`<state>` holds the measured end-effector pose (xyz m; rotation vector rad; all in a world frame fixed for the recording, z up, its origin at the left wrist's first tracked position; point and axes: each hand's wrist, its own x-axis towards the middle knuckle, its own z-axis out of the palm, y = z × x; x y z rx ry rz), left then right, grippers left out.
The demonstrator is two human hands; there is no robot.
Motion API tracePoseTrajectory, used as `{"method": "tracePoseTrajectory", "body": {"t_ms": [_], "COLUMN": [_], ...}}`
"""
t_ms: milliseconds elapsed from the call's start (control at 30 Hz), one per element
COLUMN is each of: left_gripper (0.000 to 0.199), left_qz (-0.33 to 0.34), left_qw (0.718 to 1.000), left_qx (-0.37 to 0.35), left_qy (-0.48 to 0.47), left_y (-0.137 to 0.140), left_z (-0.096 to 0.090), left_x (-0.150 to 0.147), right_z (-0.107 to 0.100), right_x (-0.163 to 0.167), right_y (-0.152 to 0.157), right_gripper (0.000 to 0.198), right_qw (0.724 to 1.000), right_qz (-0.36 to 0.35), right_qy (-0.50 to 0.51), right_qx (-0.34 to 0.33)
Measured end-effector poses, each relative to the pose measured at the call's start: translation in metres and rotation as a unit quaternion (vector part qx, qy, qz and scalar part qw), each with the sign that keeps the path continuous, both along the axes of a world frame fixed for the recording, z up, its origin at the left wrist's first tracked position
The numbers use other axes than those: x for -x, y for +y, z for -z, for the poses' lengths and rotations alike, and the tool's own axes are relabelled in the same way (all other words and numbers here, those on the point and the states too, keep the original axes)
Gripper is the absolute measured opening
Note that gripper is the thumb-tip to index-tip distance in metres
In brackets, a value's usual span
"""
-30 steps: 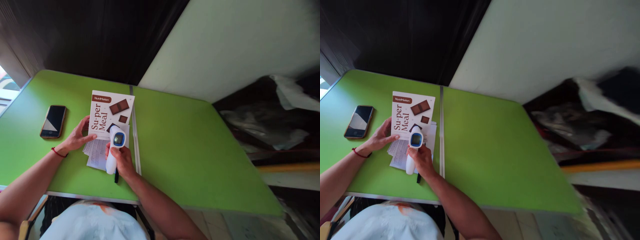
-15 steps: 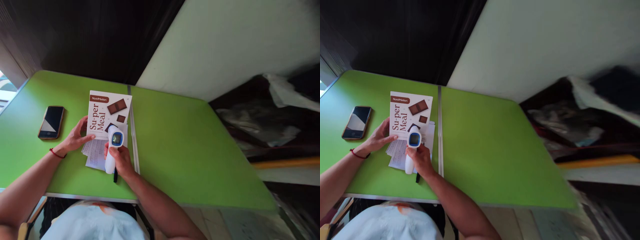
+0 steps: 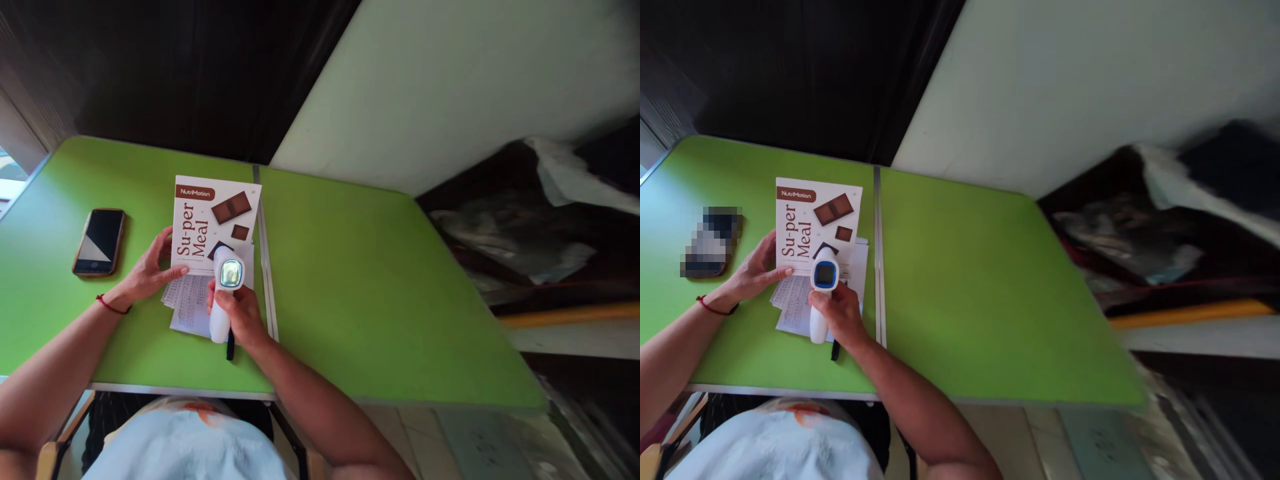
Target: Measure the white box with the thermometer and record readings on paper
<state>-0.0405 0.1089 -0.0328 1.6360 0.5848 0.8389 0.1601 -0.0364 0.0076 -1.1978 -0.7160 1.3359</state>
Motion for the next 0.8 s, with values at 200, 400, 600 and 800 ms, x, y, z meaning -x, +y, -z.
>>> {"method": "tracePoseTrajectory", "body": {"t_ms": [200,400,600,800], "left_gripper": [0.106,0.106,0.106,0.101], "left_qz": [0.004,0.0,-0.01,-0.04], "left_qw": [0.999,0.999,0.998,0.999], "left_qx": [0.024,0.047,0.062,0.016], "left_qy": [0.022,0.018,-0.009,-0.014], "left_y": [0.001,-0.001,-0.003,-0.002], "left_z": [0.0,-0.003,-0.001,-0.001], "left_x": [0.004,0.001,0.001,0.002], "right_z": [-0.012,-0.028,-0.027,-0.016], "right_x": [-0.01,-0.059,-0.106,-0.102], "right_y": [0.001,-0.004,0.006,0.017], "right_gripper": [0.035,0.035,0.034,0.023], "right_qw": [0.998,0.982,0.872,0.715], "right_qz": [-0.016,0.013,0.093,-0.005], "right_qy": [-0.052,-0.18,-0.479,-0.675], "right_qx": [-0.009,-0.058,0.03,0.183]}}
